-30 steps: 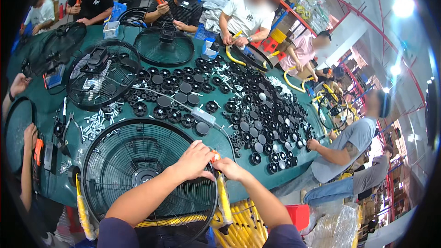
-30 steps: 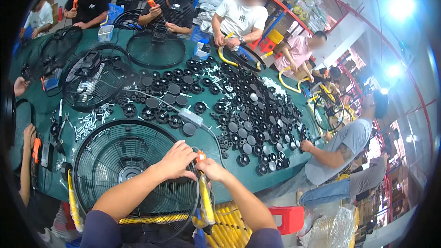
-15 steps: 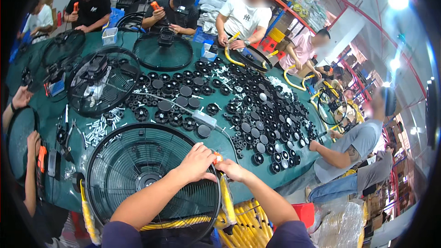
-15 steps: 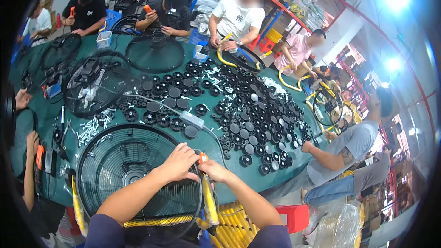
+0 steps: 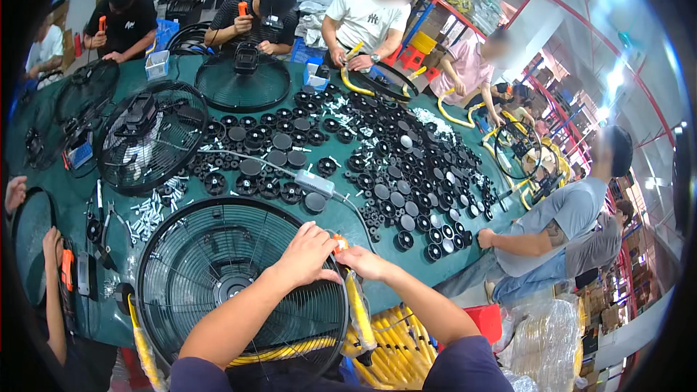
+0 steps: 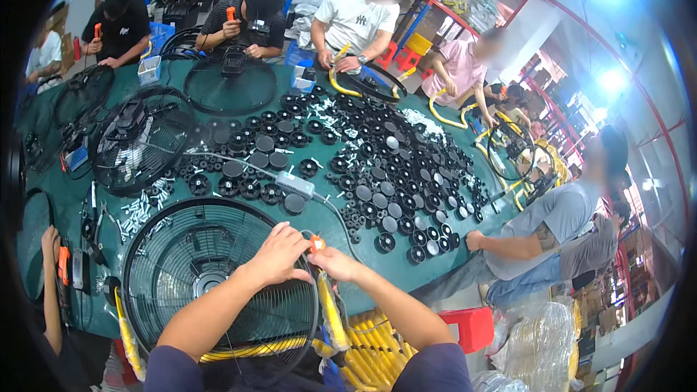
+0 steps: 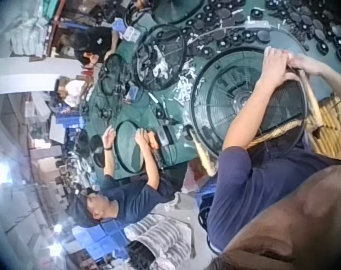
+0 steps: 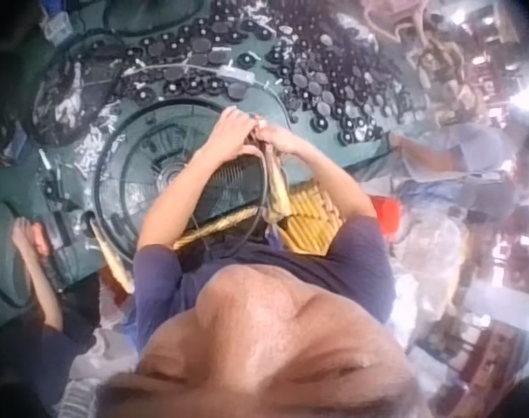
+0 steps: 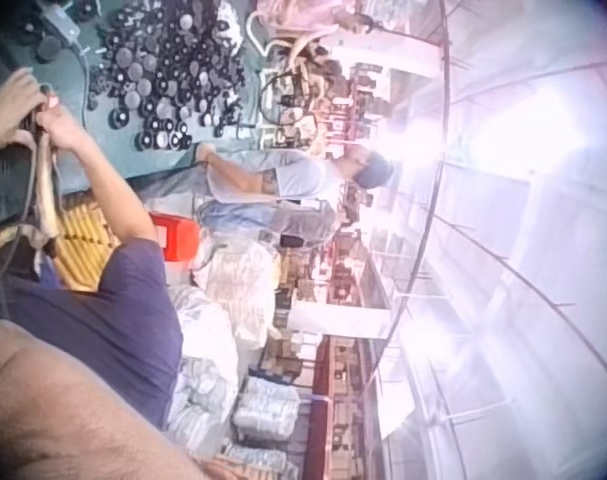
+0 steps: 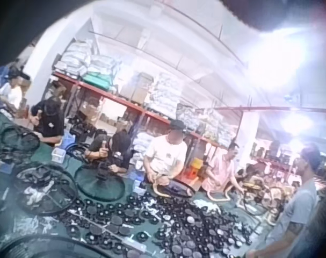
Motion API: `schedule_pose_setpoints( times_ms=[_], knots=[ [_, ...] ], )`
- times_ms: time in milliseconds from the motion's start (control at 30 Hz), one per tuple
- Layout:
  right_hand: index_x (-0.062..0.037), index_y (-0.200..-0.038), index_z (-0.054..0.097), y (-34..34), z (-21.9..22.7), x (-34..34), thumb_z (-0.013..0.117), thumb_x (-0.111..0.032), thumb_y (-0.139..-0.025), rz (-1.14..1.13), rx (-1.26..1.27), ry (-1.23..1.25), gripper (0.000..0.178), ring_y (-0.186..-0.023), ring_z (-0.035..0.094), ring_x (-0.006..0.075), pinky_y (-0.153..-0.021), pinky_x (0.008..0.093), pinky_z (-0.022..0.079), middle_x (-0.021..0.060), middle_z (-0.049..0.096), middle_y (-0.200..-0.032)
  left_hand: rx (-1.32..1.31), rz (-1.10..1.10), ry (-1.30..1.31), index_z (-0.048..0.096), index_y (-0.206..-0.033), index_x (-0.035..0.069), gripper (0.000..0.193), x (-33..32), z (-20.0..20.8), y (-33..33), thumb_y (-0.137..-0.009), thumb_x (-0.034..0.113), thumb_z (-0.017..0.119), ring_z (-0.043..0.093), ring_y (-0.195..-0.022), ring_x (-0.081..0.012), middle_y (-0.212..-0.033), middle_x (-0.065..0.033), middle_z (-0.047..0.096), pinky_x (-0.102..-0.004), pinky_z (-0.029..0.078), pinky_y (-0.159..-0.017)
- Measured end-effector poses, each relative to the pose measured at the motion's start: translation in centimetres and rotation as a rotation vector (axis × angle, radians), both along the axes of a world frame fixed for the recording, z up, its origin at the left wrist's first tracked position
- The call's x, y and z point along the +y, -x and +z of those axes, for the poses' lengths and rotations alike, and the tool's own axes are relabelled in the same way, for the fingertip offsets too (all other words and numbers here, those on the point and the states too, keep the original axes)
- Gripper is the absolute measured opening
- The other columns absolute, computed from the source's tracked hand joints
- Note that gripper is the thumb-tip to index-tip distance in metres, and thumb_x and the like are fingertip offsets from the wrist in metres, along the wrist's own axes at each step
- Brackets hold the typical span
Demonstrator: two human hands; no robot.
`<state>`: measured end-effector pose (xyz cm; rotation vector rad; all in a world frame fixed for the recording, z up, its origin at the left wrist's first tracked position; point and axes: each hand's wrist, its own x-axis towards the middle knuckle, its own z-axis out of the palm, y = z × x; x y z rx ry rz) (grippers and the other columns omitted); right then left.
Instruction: Assemble industrial fans by attaching the protective grill and base components.
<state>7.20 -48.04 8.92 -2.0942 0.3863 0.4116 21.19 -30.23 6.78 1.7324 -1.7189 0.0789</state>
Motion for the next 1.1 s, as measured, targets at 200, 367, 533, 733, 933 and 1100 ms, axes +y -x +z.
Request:
schedule_pose_setpoints(
  times_ms=[200,367,533,733,933,1100],
  knots=[
    [0.0014,-0.107,0.066,3.0,-0.1,2.4,0.046,-0.032,-0.104,0.008,-0.646,0.264,0.039,-0.091,0.068,0.0295,-0.084,0.0404,0.053,0.0169,0.070,-0.098,0.003,0.008,-0.022,0.063,-0.118,0.007,0.073,0.1,0.3,0.3,-0.064,0.051,0.087,0.055,-0.117,-0.0323,-0.108,-0.0107,0.062,-0.0538,0.032,-0.116],
    [0.0011,-0.100,0.067,-1.2,0.1,-0.9,0.046,-0.031,-0.102,0.019,0.258,-0.018,0.039,-0.076,0.062,0.0232,-0.074,0.0417,0.052,0.0063,0.068,-0.083,-0.028,-0.007,-0.037,0.064,-0.113,0.003,0.075,0.0,0.6,0.2,-0.063,0.054,0.086,0.057,-0.115,-0.0340,-0.106,-0.0128,0.063,-0.0516,0.032,-0.117],
    [0.0023,-0.103,0.067,0.5,-1.9,-0.6,0.040,-0.045,-0.108,-0.095,-0.160,-0.028,0.055,-0.086,0.063,0.0211,-0.084,0.0391,0.050,0.0114,0.069,-0.091,0.003,0.019,-0.027,0.064,-0.115,0.005,0.074,0.1,0.3,0.0,-0.064,0.053,0.086,0.056,-0.116,-0.0331,-0.107,-0.0116,0.062,-0.0528,0.032,-0.117],
    [0.0022,-0.105,0.067,3.3,-0.8,2.1,0.047,-0.031,-0.102,-0.034,-0.411,0.191,0.039,-0.092,0.067,0.0309,-0.082,0.0443,0.052,0.0205,0.071,-0.102,-0.019,0.000,-0.025,0.062,-0.118,0.007,0.074,0.2,0.4,0.5,-0.064,0.050,0.087,0.056,-0.116,-0.0327,-0.107,-0.0103,0.062,-0.0540,0.032,-0.117],
    [0.0016,-0.102,0.067,-0.3,-1.4,-0.3,0.044,-0.041,-0.102,-0.003,0.094,0.036,0.049,-0.091,0.065,0.0278,-0.083,0.0415,0.051,0.0169,0.070,-0.099,-0.030,0.013,-0.094,0.063,-0.117,0.003,0.080,0.2,-0.1,0.2,-0.063,0.057,0.085,0.056,-0.116,-0.0329,-0.108,-0.0126,0.063,-0.0515,0.032,-0.117],
    [-0.0009,-0.107,0.067,2.9,-0.5,3.3,0.047,-0.034,-0.103,-0.016,-0.686,0.351,0.039,-0.094,0.065,0.0318,-0.087,0.0416,0.051,0.0187,0.069,-0.099,0.053,-0.007,0.004,0.061,-0.120,0.006,0.075,0.2,-0.1,0.0,-0.064,0.049,0.088,0.056,-0.118,-0.0323,-0.112,-0.0114,0.062,-0.0537,0.031,-0.117]
  ],
)
